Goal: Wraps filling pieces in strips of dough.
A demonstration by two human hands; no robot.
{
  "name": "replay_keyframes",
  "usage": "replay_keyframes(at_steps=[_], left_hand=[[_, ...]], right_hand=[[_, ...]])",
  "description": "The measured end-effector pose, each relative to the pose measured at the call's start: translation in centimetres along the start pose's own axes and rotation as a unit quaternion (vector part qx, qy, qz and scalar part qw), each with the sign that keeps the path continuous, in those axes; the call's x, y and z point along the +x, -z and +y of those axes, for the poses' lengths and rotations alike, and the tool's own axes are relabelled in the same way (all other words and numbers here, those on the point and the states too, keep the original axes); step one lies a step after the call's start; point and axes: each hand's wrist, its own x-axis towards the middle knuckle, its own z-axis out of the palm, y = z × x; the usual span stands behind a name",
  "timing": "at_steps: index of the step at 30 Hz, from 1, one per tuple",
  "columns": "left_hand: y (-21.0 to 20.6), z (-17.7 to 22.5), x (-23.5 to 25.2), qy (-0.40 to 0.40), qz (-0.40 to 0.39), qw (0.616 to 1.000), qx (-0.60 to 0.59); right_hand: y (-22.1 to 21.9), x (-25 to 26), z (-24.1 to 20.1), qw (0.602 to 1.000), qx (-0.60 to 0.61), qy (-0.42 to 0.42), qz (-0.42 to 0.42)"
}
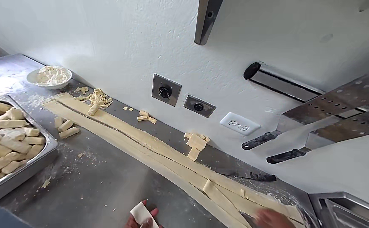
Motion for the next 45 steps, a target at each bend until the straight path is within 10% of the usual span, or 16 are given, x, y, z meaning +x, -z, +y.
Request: replay_keyframes(at_steps=[3,9,19,32,37,45], left_hand=[[-0.5,1.0,0.5,0.0,0.045,0.999,-0.007],[-1.6,3.0,1.6,-0.028,0.1,0.994,-0.035],[-1.3,2.7,2.1,0.001,0.095,0.993,-0.064],[0.0,4.7,2.7,-0.035,0.139,0.986,-0.08],[1.1,5.0,3.7,-0.083,0.143,0.986,-0.021],[2.5,6.1,4.3,-0.159,0.167,0.968,0.097]], right_hand=[[-1.4,7.8,-11.4,0.985,0.101,0.052,0.129],[-0.7,17.7,-23.3,0.975,0.146,-0.132,0.107],[-1.0,19.6,-27.9,0.958,0.201,-0.148,0.141],[-3.9,12.8,-26.6,0.92,0.138,0.179,0.319],[-13.5,3.0,-30.1,0.916,0.288,0.243,0.139],[-19.9,3.5,-32.4,0.905,0.245,0.299,0.179]])
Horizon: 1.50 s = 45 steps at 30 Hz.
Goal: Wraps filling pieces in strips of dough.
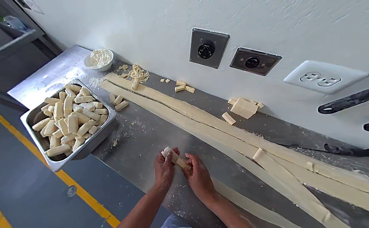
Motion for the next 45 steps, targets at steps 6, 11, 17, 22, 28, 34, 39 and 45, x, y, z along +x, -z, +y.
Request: replay_keyframes(at_steps=[6,11,17,22,28,34,39,45], left_hand=[[1.2,-2.7,-1.9,-0.258,-0.19,0.924,0.207],[1.1,-5.1,-1.9,-0.399,-0.206,0.786,0.425],[1.1,-1.7,-1.1,-0.432,-0.13,0.834,0.319],[3.8,-0.2,2.5,-0.414,-0.095,0.792,0.438],[5.7,0.5,2.9,-0.453,-0.142,0.723,0.502],[5.5,-1.9,2.4,-0.456,-0.142,0.742,0.47],[5.3,-2.5,1.1,-0.477,-0.174,0.713,0.483],[5.8,-1.9,1.4,-0.466,-0.201,0.729,0.458]], right_hand=[[-0.3,0.1,0.9,1.0,0.0,-0.01,0.025],[2.5,-1.5,2.6,1.0,-0.026,0.001,0.018],[4.1,4.5,1.0,0.943,0.154,-0.103,-0.275],[4.9,8.3,1.2,0.835,0.181,-0.261,-0.448],[9.9,3.4,3.0,0.789,0.221,-0.291,-0.494],[11.2,-1.5,2.4,0.781,0.312,-0.273,-0.467],[11.4,-3.2,0.5,0.817,0.178,-0.194,-0.513],[10.4,-4.1,-0.6,0.848,0.095,-0.076,-0.516]])
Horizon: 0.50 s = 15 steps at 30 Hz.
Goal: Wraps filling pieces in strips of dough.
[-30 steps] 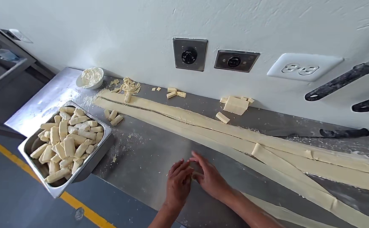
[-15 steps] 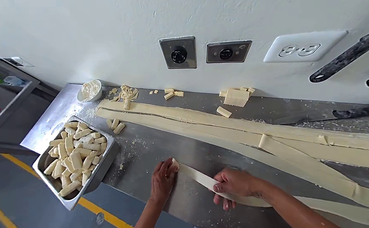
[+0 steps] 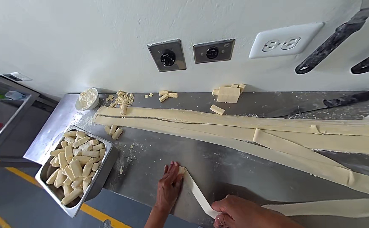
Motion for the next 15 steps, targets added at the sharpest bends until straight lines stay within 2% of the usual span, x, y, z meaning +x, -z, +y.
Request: replay_keyframes(at_steps=[5,8,12,15], left_hand=[[-1.6,1.7,0.7,0.005,0.033,0.999,0.019],[-2.1,3.1,0.1,-0.049,-0.024,0.998,0.022],[-1.6,2.4,0.6,0.013,-0.01,1.0,-0.021],[-2.9,2.6,0.8,0.001,-0.005,1.0,-0.029]], right_hand=[[-1.3,-0.1,-0.9,0.999,-0.05,0.004,-0.02],[-1.3,0.0,-0.6,0.999,-0.05,0.01,-0.01],[-1.8,0.3,-0.1,0.999,-0.027,0.02,0.0],[-2.0,0.1,0.4,1.0,-0.006,0.022,0.021]])
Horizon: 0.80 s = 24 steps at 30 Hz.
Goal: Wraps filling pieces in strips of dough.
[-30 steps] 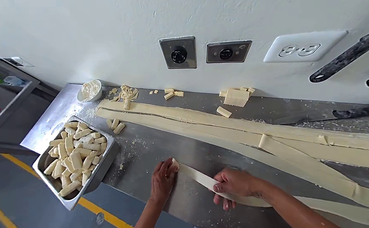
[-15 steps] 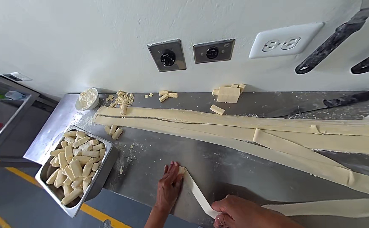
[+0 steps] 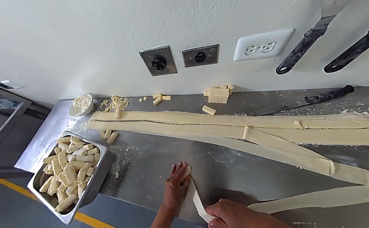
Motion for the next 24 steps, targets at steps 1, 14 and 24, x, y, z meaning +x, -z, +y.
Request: replay_keyframes(at_steps=[1,14,24], left_hand=[[-0.2,0.2,0.2,0.004,0.01,1.0,0.004],[0.0,0.3,-0.5,-0.035,-0.015,0.999,0.024],[0.0,0.0,0.1,-0.012,-0.028,0.999,0.019]], right_hand=[[-0.1,-0.2,0.0,1.0,0.002,-0.005,0.002],[-0.5,-0.8,0.4,0.997,0.055,-0.046,0.042],[-1.2,0.7,1.1,0.996,0.085,-0.001,0.017]])
